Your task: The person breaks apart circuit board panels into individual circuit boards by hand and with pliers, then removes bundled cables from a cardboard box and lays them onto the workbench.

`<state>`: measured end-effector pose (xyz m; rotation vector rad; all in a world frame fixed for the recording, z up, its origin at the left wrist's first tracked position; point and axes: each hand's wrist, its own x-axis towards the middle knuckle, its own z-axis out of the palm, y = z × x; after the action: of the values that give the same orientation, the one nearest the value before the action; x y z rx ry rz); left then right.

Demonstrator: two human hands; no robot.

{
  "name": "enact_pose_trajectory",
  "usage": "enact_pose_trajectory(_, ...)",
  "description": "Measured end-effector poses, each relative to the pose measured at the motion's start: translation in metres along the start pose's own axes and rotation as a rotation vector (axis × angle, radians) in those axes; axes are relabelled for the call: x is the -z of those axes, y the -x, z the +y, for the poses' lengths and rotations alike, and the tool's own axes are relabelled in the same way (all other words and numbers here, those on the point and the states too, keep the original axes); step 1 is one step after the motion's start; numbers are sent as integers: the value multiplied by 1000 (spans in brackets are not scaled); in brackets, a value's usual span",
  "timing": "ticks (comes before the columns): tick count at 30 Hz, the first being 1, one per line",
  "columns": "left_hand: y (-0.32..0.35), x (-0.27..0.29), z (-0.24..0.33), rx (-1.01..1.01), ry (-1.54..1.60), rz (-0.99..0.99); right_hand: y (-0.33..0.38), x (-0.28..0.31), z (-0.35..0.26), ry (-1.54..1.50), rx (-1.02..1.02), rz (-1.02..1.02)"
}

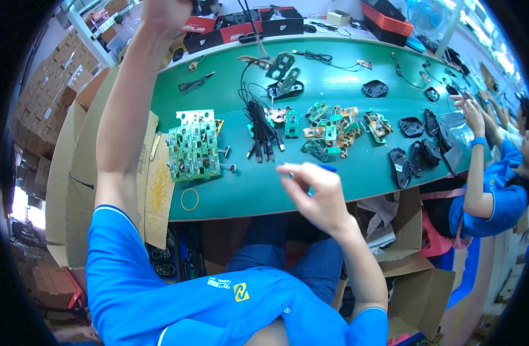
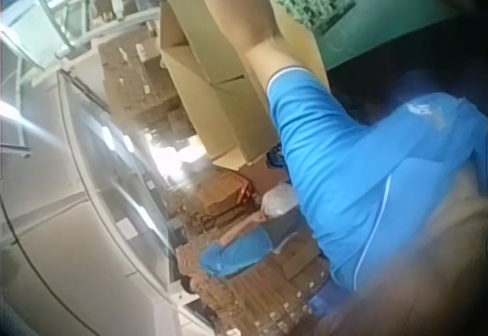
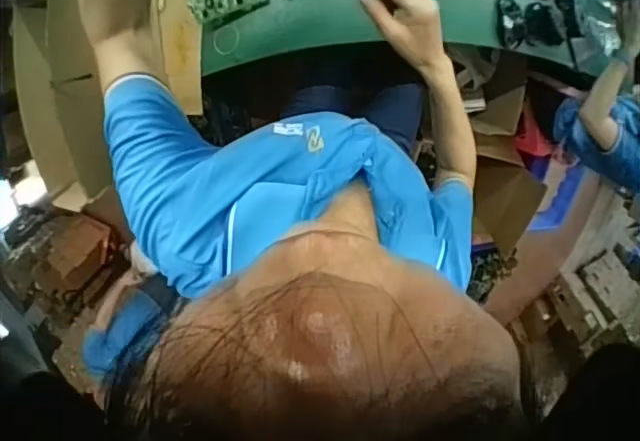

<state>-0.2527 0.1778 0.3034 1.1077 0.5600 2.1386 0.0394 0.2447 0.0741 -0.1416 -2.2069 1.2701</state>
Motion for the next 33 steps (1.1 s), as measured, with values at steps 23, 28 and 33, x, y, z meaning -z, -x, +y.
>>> enact_pose_trajectory(23, 129, -38, -98, 299, -594, -7, -64, 20, -50, -406, -164, 220)
enact_pose_trajectory(28, 111, -10, -79, 240, -673, 88, -66, 49, -41, -797, -215, 273)
enact_pose_trajectory(33, 66, 47, -19, 303, -175, -301, -79, 125, -58, -952, 243, 24)
